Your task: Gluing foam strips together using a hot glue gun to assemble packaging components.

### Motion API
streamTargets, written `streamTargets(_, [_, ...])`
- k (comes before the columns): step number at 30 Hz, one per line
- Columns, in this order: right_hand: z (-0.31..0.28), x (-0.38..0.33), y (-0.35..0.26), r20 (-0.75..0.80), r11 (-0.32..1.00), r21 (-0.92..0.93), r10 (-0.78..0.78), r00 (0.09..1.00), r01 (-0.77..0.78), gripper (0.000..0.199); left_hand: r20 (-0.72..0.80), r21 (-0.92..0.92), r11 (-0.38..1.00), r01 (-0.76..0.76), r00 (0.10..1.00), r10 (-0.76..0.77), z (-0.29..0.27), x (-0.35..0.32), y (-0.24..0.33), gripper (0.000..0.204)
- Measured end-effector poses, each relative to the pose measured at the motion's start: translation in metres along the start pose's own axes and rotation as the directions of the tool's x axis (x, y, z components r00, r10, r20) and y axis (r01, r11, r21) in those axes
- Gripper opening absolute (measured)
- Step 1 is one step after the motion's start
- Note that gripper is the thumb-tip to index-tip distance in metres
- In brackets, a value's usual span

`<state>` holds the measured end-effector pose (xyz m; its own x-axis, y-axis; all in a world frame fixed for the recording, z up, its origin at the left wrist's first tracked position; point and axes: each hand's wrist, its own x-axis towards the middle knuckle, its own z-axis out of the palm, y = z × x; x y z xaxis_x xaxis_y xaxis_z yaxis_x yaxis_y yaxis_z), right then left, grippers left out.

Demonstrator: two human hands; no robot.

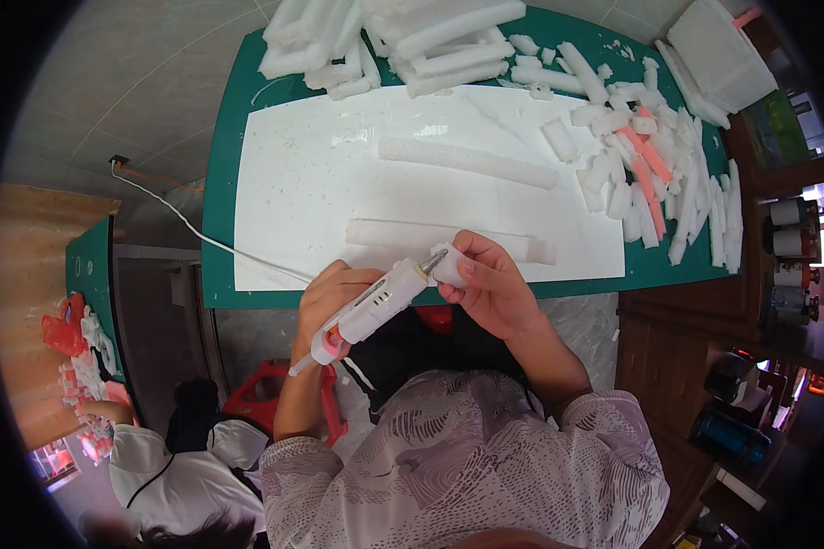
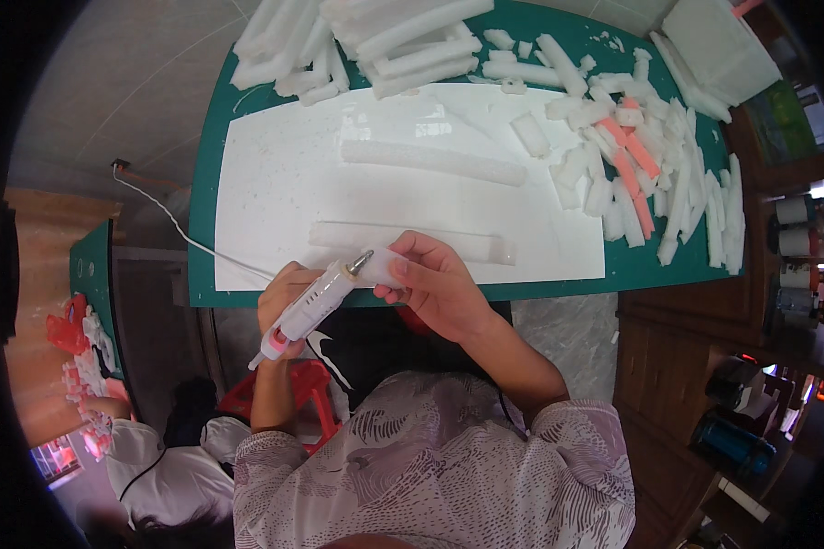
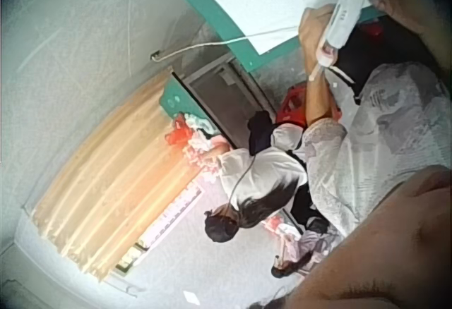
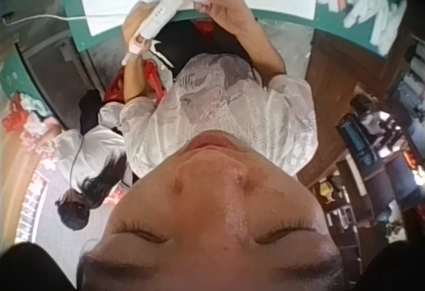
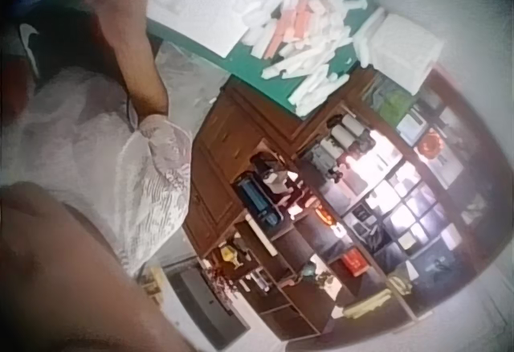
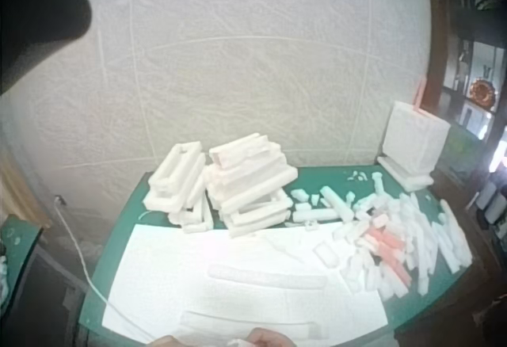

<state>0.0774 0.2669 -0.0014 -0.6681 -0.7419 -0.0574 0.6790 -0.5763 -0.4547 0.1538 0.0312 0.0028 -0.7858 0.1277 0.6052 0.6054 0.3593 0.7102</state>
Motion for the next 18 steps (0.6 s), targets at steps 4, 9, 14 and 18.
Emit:
streamTargets(4, [0.0022,0.0008,0.0000,-0.016,1.000,0.000,0.004,1.000,-0.004,0.010,0.022,0.006,1.000,0.013,1.000,-0.013,0.0001,0.0019,0.0016,0.020])
streamTargets(9, [0.0010,-0.0002,-0.0005,-0.053,1.000,-0.011,0.012,0.999,-0.013,0.010,0.029,-0.025,1.000,0.018,0.999,-0.017,0.0009,0.0035,0.0019,0.021])
streamTargets(14, [0.0019,0.0013,0.0009,-0.054,1.000,-0.011,0.013,0.998,-0.014,0.009,0.014,0.001,0.999,0.042,0.999,-0.042,0.0008,-0.0015,0.0013,0.024])
streamTargets(18, [-0.0003,0.0016,0.0019,-0.067,1.000,-0.021,-0.007,0.998,0.006,0.009,0.027,-0.010,0.999,0.039,0.999,-0.039,-0.0004,-0.0032,-0.0021,0.028])
